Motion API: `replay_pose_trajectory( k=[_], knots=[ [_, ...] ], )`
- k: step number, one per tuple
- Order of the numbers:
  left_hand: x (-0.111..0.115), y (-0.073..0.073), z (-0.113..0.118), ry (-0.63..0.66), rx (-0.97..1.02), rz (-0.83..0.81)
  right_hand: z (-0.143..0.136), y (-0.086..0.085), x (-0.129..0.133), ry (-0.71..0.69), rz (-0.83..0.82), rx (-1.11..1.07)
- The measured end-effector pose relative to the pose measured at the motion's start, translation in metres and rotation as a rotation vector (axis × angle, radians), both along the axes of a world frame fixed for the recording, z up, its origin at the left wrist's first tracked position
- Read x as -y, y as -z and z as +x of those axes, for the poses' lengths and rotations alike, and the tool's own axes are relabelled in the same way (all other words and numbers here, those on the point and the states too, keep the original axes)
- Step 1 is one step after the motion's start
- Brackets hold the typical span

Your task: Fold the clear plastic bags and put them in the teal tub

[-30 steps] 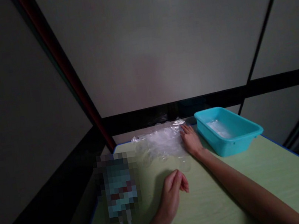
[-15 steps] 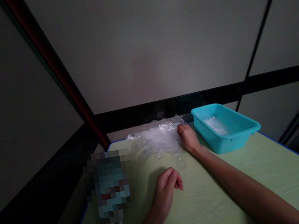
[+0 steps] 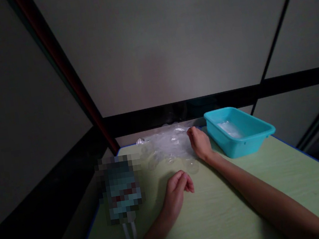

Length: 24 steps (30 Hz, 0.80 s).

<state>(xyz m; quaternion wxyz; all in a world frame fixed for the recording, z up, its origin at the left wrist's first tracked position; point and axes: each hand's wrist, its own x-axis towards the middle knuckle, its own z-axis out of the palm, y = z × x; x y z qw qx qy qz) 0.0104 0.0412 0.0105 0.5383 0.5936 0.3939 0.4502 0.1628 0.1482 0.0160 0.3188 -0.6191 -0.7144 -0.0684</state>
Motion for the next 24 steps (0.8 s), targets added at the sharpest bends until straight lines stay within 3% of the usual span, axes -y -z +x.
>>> replay_pose_trajectory(
  k=[24],
  knots=[
    [-0.002, 0.001, -0.001, -0.007, 0.011, -0.005, 0.000, -0.060, 0.018, -0.141, 0.270, -0.168]
  ],
)
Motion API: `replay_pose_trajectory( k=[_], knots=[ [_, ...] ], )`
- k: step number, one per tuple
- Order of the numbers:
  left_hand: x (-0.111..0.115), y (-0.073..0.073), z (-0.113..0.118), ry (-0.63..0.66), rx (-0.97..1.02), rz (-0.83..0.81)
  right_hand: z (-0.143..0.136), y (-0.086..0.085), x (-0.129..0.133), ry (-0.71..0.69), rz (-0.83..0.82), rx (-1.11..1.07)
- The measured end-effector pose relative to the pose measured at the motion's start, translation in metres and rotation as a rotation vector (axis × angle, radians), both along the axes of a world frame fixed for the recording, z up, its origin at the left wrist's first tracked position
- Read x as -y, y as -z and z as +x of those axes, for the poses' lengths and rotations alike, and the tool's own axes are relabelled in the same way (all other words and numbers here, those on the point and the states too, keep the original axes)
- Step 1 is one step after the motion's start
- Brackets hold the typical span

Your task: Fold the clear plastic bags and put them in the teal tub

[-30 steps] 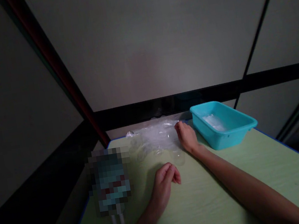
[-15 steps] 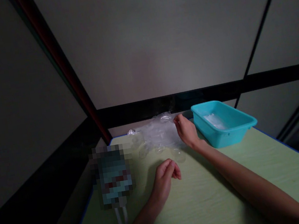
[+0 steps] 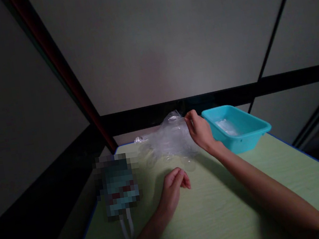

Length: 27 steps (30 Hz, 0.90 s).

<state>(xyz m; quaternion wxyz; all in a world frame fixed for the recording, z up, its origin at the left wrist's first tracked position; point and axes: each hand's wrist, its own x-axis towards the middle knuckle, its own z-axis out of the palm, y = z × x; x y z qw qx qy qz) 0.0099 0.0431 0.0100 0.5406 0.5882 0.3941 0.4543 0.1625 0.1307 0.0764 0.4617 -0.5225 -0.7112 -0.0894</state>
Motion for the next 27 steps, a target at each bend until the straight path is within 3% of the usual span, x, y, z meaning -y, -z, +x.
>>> replay_pose_trajectory(
  k=[12, 18, 27],
  knots=[
    [0.001, -0.002, 0.000, 0.007, 0.012, 0.000, 0.000, -0.033, 0.019, -0.091, 0.182, -0.103],
    [0.001, -0.002, 0.000, 0.012, 0.021, -0.001, -0.004, -0.052, 0.038, -0.203, 0.275, -0.149],
    [0.002, -0.003, 0.000, 0.003, 0.042, -0.020, -0.001, -0.064, 0.065, -0.245, 0.283, -0.150]
  ],
)
